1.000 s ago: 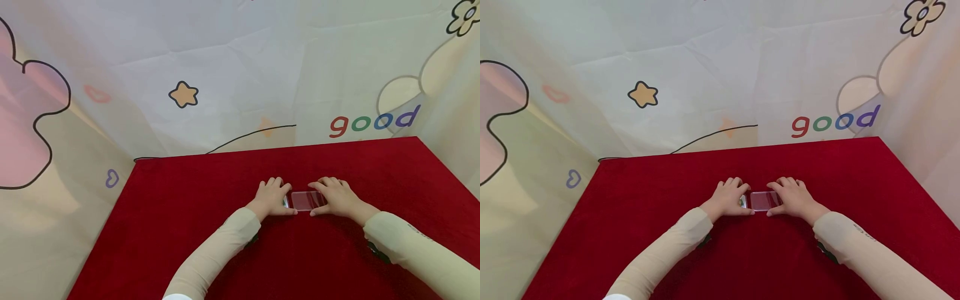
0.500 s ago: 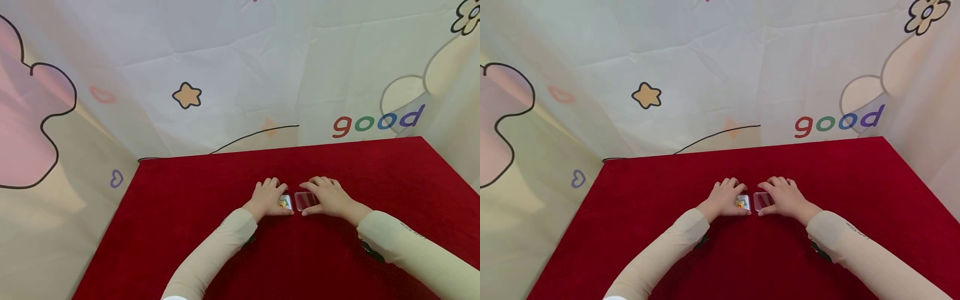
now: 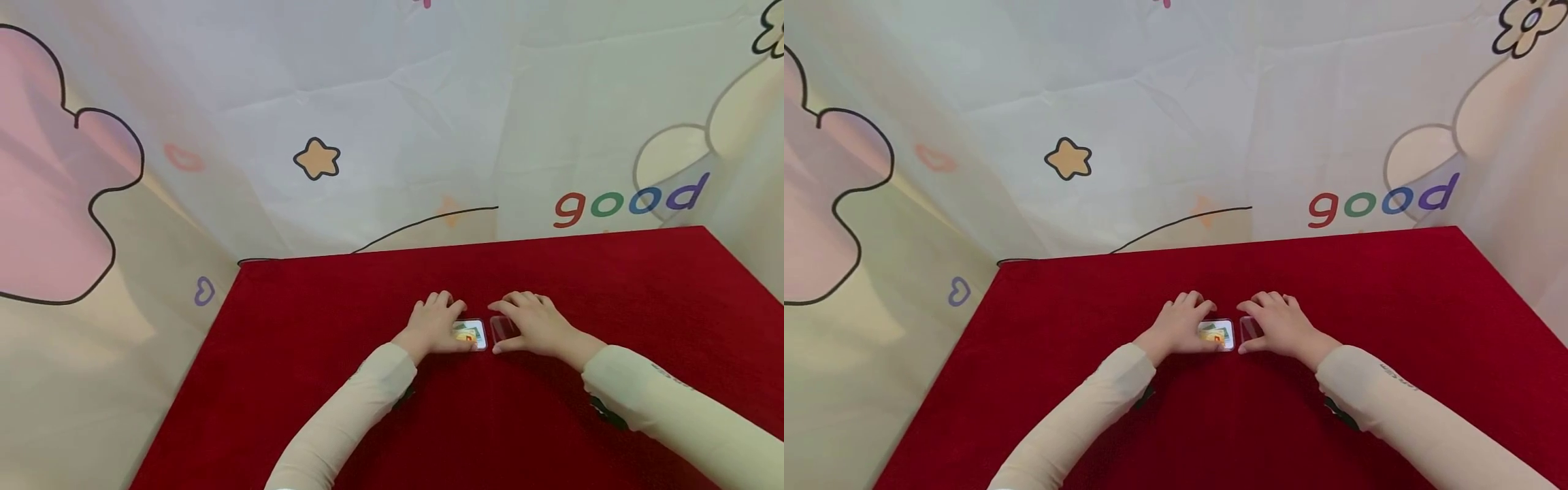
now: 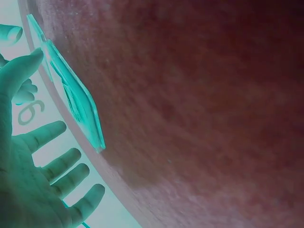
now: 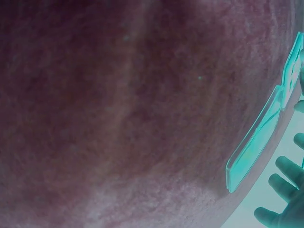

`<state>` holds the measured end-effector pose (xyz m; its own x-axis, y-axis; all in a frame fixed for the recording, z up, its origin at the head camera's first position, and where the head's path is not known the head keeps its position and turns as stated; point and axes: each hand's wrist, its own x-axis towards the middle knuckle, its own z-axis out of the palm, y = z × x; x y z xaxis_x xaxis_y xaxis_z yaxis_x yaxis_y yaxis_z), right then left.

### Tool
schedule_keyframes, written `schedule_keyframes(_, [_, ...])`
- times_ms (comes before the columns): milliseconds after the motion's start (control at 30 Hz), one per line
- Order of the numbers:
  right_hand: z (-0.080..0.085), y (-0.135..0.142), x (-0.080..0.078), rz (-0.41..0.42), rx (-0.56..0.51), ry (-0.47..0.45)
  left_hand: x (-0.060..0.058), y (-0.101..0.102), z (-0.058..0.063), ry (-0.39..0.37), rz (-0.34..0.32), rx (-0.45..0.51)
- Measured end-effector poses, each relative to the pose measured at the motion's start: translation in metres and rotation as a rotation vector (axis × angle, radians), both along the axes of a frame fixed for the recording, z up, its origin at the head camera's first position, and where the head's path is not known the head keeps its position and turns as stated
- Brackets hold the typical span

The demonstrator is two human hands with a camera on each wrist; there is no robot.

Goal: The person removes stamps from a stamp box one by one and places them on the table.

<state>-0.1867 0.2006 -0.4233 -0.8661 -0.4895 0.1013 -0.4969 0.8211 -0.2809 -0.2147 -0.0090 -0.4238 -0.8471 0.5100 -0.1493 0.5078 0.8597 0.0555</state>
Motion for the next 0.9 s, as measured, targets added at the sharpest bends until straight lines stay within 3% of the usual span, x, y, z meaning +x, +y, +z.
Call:
schedule_keyframes(367, [-0.004,-0.01,-0.002,0.025,-0.008,0.005,-0.002,-0.015,-0.013,-0.028,0.048,0.018])
schedule_keyframes(900, [-0.007,-0.019,-0.004,0.054,0.006,0.011,0.0,-0.03,-0.013,-0.041,0.038,0.051])
